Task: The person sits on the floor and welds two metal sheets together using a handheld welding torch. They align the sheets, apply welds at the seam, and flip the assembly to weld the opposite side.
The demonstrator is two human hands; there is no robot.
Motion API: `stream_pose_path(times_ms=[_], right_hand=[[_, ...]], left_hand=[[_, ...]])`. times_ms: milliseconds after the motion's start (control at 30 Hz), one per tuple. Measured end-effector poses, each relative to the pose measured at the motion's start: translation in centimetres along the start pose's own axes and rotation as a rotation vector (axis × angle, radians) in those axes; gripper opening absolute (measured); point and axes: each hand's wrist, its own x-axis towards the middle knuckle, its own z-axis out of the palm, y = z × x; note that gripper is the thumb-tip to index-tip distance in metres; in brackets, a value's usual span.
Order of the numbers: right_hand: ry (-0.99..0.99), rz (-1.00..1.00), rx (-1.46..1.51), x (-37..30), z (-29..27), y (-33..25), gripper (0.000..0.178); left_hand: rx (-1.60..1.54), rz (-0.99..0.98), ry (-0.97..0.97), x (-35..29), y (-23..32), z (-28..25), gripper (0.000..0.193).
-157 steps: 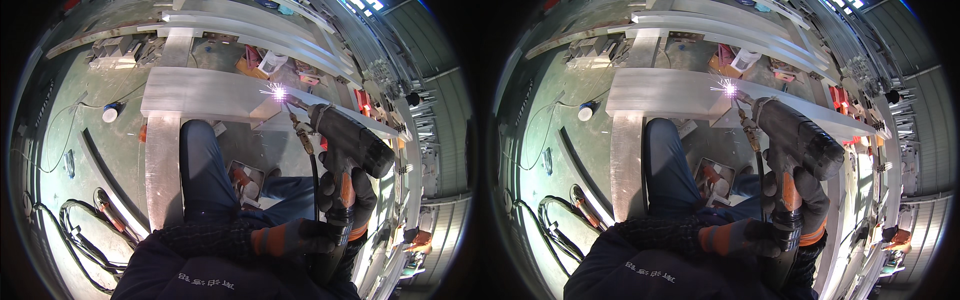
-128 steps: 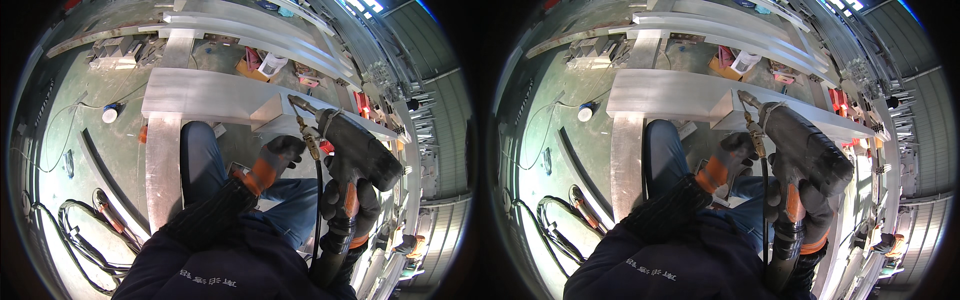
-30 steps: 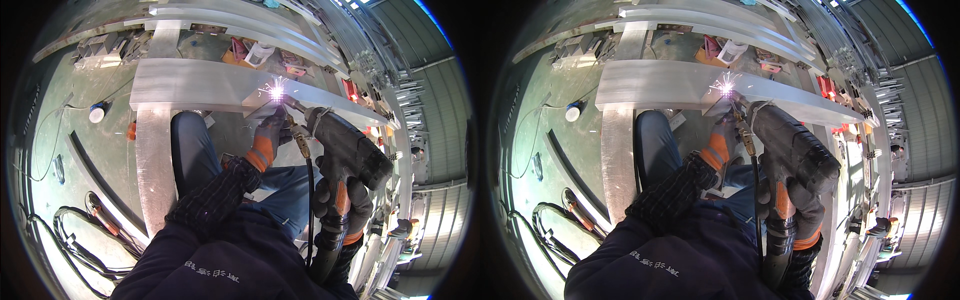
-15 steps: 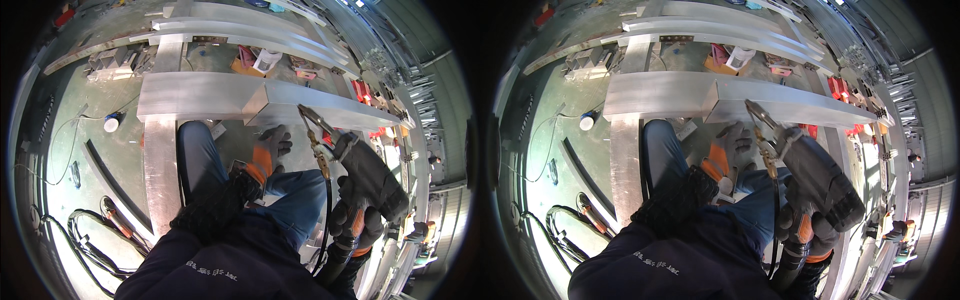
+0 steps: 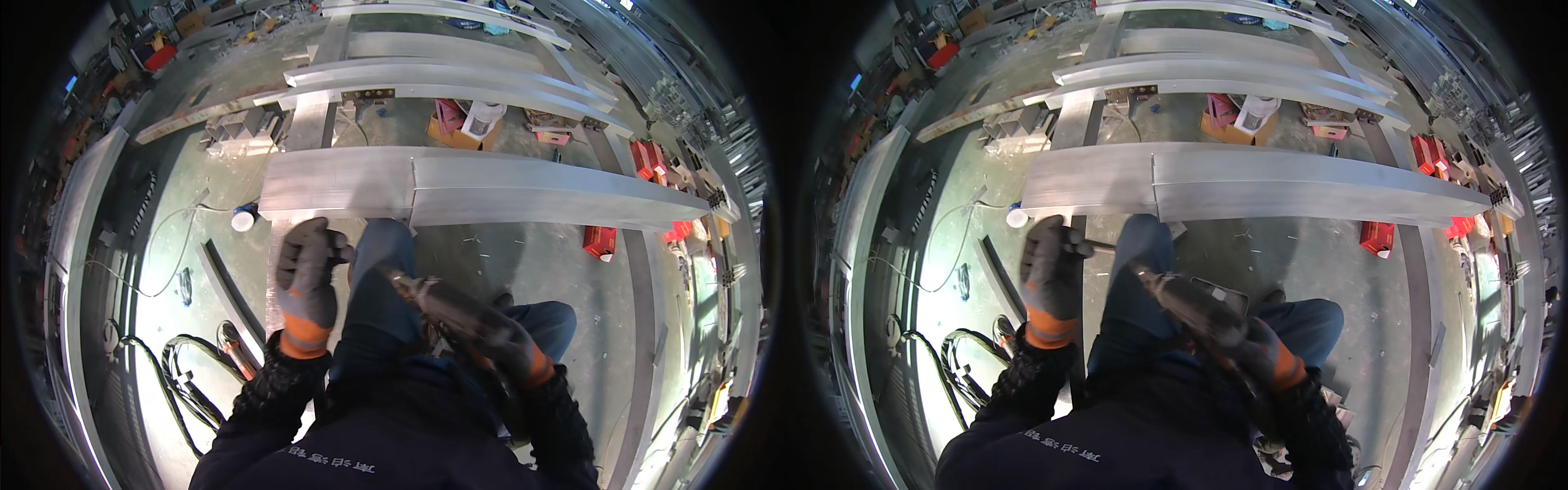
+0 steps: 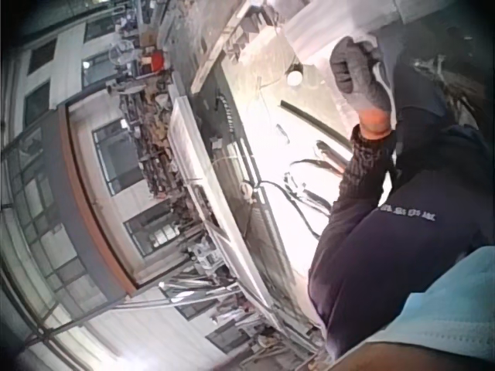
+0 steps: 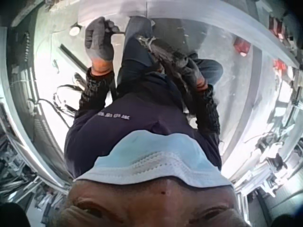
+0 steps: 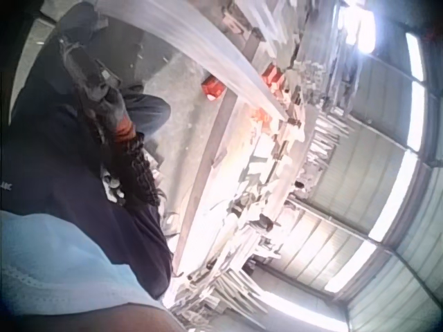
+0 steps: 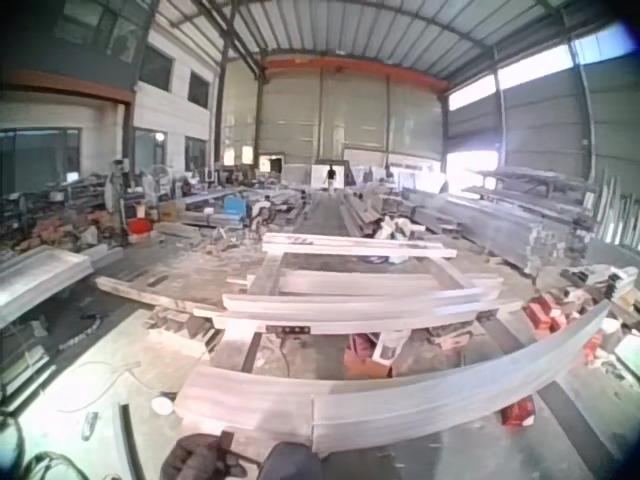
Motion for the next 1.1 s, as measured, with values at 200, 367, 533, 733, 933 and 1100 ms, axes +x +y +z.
stream_pose_path(times_ms=[200,367,533,733,933,1100], right_hand=[[-0.135,0.11,0.134,5.9,-1.2,7.5,0.039],[-0.305,0.15,0.192,8.5,-3.3,13.4,0.035],[-0.277,-0.216,-0.031,10.6,-6.8,16.0,0.035],[0.111,0.135,-0.13,7.0,-7.8,10.0,0.046],[0.496,-0.285,0.868,7.4,-23.5,7.7,0.065],[0.508,-0.443,0.873,9.2,-25.7,2.7,0.088]], left_hand=[[0.477,0.278,-0.198,1.1,5.7,2.2,0.036],[0.451,0.254,-0.301,3.4,5.7,6.9,0.038],[0.991,0.596,-0.722,5.8,2.6,18.9,0.061],[1.756,0.523,-1.036,12.5,-8.4,23.1,0.098],[1.716,0.221,-1.243,11.9,-9.1,27.2,0.093],[1.675,0.169,-1.234,9.7,-5.3,28.2,0.079]])
